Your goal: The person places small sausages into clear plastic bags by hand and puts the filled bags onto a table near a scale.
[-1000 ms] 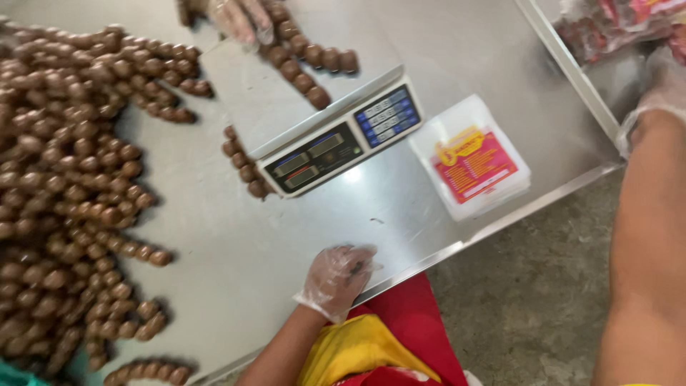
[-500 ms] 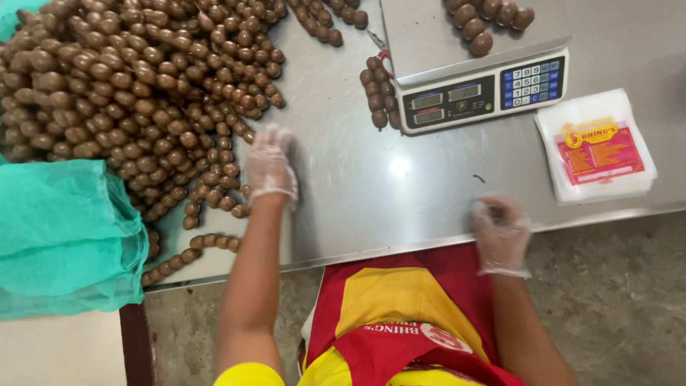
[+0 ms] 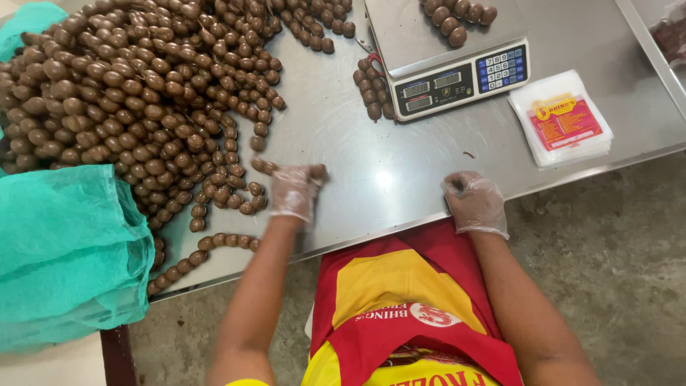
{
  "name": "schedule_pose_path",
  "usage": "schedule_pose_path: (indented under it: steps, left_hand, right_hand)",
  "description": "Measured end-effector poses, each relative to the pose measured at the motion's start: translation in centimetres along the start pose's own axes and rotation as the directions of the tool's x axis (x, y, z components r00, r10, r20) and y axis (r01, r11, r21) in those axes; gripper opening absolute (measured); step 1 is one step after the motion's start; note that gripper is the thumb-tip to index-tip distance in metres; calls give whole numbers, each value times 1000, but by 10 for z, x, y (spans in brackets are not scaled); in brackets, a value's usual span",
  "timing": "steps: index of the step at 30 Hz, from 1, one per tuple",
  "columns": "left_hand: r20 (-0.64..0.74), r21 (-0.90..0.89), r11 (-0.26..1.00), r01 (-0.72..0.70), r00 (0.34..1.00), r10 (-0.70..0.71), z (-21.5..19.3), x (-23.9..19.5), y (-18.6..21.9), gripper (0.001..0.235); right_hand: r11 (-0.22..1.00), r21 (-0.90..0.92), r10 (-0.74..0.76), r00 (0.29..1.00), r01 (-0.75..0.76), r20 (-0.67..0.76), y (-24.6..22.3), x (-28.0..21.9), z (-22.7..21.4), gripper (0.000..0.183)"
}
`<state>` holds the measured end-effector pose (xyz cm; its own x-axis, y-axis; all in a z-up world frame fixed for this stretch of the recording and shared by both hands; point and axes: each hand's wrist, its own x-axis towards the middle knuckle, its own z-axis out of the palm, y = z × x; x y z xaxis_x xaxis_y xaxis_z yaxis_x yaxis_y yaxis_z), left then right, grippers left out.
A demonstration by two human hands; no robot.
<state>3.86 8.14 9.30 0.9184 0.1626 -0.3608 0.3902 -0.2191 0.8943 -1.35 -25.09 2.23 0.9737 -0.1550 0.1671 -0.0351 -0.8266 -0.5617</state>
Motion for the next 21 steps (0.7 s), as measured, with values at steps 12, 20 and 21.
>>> schedule_pose_path:
  steps: [12,20,21]
  left_hand:
    - [197,-884,467,-32,879,434,97,-51,-192,26]
    - [326,-858,513,-13,759,564,68,-91,-109,27]
    - [325,-857,515,-17,758,565,62,-92,-101,27]
  right_hand:
    - [922,302,134,933,-241,334,-20,9,4,45]
    - [-16,687,-171,679,-726,714,-76,-18,98,57]
    - [28,724,-338,675,-690,656,-75,-21,102,59]
